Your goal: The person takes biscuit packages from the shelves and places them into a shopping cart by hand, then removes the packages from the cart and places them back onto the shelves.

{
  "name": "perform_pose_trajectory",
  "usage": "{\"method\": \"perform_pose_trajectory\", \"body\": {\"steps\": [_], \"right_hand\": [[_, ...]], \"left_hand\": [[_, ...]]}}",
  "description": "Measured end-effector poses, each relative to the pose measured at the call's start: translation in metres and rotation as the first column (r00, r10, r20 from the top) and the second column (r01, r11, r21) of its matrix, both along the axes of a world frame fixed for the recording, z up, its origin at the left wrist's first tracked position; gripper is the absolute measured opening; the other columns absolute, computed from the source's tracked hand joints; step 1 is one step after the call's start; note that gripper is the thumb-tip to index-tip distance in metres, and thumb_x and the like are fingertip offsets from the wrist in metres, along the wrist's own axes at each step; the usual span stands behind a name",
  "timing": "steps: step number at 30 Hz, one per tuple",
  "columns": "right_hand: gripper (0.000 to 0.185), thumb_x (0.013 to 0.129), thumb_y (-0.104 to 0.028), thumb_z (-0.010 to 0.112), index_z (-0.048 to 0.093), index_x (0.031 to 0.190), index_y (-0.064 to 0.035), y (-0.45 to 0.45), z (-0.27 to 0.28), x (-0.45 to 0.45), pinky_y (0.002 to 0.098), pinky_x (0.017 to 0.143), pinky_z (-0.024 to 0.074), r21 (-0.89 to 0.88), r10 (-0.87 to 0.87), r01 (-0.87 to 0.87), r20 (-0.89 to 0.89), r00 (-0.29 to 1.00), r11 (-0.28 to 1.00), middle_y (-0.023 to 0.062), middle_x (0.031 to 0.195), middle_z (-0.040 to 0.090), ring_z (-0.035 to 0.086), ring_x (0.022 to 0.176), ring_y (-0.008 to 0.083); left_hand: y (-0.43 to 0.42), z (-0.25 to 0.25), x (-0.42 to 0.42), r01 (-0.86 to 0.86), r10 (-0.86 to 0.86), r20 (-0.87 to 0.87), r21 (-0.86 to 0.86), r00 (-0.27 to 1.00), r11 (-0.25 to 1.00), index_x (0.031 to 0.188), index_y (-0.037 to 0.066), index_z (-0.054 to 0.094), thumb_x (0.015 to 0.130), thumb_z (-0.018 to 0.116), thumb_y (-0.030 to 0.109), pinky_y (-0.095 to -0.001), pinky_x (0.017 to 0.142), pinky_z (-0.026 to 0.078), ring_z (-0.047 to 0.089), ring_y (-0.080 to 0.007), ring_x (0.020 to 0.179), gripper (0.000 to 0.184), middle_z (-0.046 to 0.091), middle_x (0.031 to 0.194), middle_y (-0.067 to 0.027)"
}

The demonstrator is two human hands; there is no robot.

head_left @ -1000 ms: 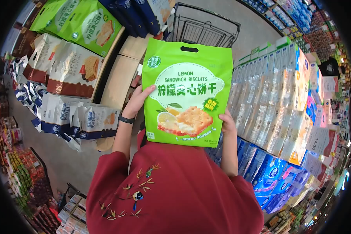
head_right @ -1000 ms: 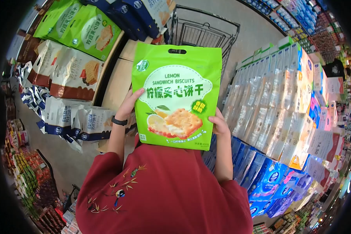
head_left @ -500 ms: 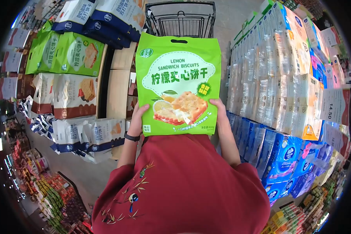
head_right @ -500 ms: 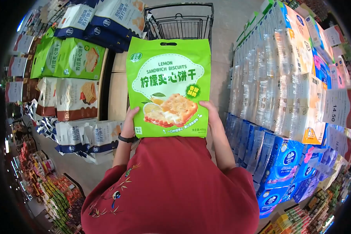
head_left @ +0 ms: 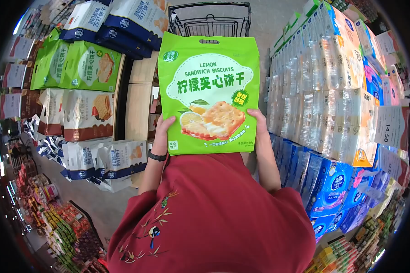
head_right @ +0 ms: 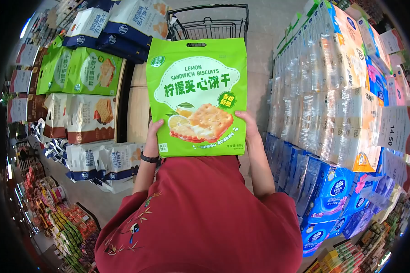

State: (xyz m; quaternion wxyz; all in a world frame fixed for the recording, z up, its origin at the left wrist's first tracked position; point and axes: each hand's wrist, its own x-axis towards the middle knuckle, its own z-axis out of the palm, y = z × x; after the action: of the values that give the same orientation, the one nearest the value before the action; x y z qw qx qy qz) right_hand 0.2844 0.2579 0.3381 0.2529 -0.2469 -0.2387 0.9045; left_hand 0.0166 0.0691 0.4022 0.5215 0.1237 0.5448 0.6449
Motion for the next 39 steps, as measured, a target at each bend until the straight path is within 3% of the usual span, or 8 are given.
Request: {"method": "perform_pose_trajectory", "body": {"steps": [21,25,28,29,31,34,39], "right_hand": [[0.059,0.087,-0.018,0.060,0.045,0.139,0.0039,0.006,-0.005,-0.021,0.0367,0.100,0.0487,0.046,0.047,-0.047,0.002,0.999,0.998,0.0169,0.128,0.061,0.062,0.115,0.0261],[0.058,0.087,-0.017,0.060,0.045,0.139,0.0037,0.005,-0.008,-0.023,0.0365,0.098,0.0507,-0.032,0.057,-0.057,-0.004,0.998,0.998,0.0168,0.128,0.061,0.064,0.112,0.0261],[0.057,0.089,-0.017,0.061,0.045,0.139,0.0033,0.005,-0.012,-0.033,0.0362,0.095,0.0532,-0.170,0.083,-0.071,0.063,0.995,0.983,0.0166,0.128,0.061,0.065,0.109,0.0260],[0.058,0.089,-0.017,0.062,0.044,0.140,0.0033,0.007,-0.015,-0.040,0.0363,0.094,0.0540,-0.216,0.090,-0.064,0.113,0.990,0.974,0.0165,0.128,0.061,0.066,0.109,0.0260],[0.058,0.089,-0.015,0.064,0.043,0.140,0.0028,0.007,-0.025,-0.037,0.0365,0.093,0.0554,-0.258,0.109,-0.060,0.179,0.978,0.964,0.0165,0.128,0.061,0.066,0.109,0.0261],[0.062,0.088,-0.009,0.065,0.040,0.143,0.0004,0.002,-0.052,-0.037,0.0380,0.092,0.0571,-0.250,0.154,-0.104,0.188,0.970,0.962,0.0170,0.128,0.061,0.066,0.110,0.0270],[0.058,0.088,-0.008,0.063,0.042,0.142,-0.0009,-0.001,-0.052,-0.024,0.0393,0.093,0.0560,-0.215,0.083,-0.009,0.338,0.937,0.977,0.0177,0.128,0.061,0.065,0.112,0.0289]], "left_hand": [[-0.013,-0.007,-0.006,-0.093,0.093,-0.004,0.023,0.996,0.995,0.131,-0.001,0.052,0.093,0.059,0.021,-0.0326,0.091,0.054,0.065,-0.0198,0.106,0.044,0.065,0.119,-0.0123],[-0.013,-0.005,-0.003,-0.129,0.129,0.005,-0.004,0.992,0.992,0.130,-0.001,0.053,0.094,0.059,0.022,-0.0322,0.091,0.053,0.066,-0.0199,0.105,0.043,0.066,0.118,-0.0121],[-0.017,-0.026,-0.013,-0.111,0.117,0.134,-0.052,0.984,0.993,0.128,-0.001,0.055,0.094,0.060,0.024,-0.0316,0.090,0.054,0.066,-0.0195,0.105,0.043,0.066,0.117,-0.0120],[-0.018,-0.039,-0.018,-0.109,0.139,0.234,-0.139,0.962,0.984,0.128,-0.001,0.056,0.095,0.060,0.027,-0.0319,0.090,0.054,0.066,-0.0194,0.105,0.043,0.066,0.118,-0.0120],[-0.011,-0.042,-0.017,-0.057,0.131,0.390,-0.196,0.911,0.979,0.131,0.001,0.055,0.096,0.059,0.035,-0.0363,0.092,0.055,0.067,-0.0243,0.106,0.048,0.066,0.122,-0.0136],[-0.015,-0.068,-0.014,-0.059,0.172,0.432,-0.263,0.885,0.963,0.129,0.001,0.057,0.097,0.060,0.032,-0.0345,0.089,0.056,0.067,-0.0212,0.104,0.045,0.067,0.119,-0.0108],[-0.019,-0.115,-0.011,0.066,0.130,0.512,-0.347,0.849,0.936,0.129,0.002,0.058,0.098,0.061,0.031,-0.0338,0.091,0.054,0.067,-0.0193,0.104,0.043,0.068,0.118,-0.0093]]}}
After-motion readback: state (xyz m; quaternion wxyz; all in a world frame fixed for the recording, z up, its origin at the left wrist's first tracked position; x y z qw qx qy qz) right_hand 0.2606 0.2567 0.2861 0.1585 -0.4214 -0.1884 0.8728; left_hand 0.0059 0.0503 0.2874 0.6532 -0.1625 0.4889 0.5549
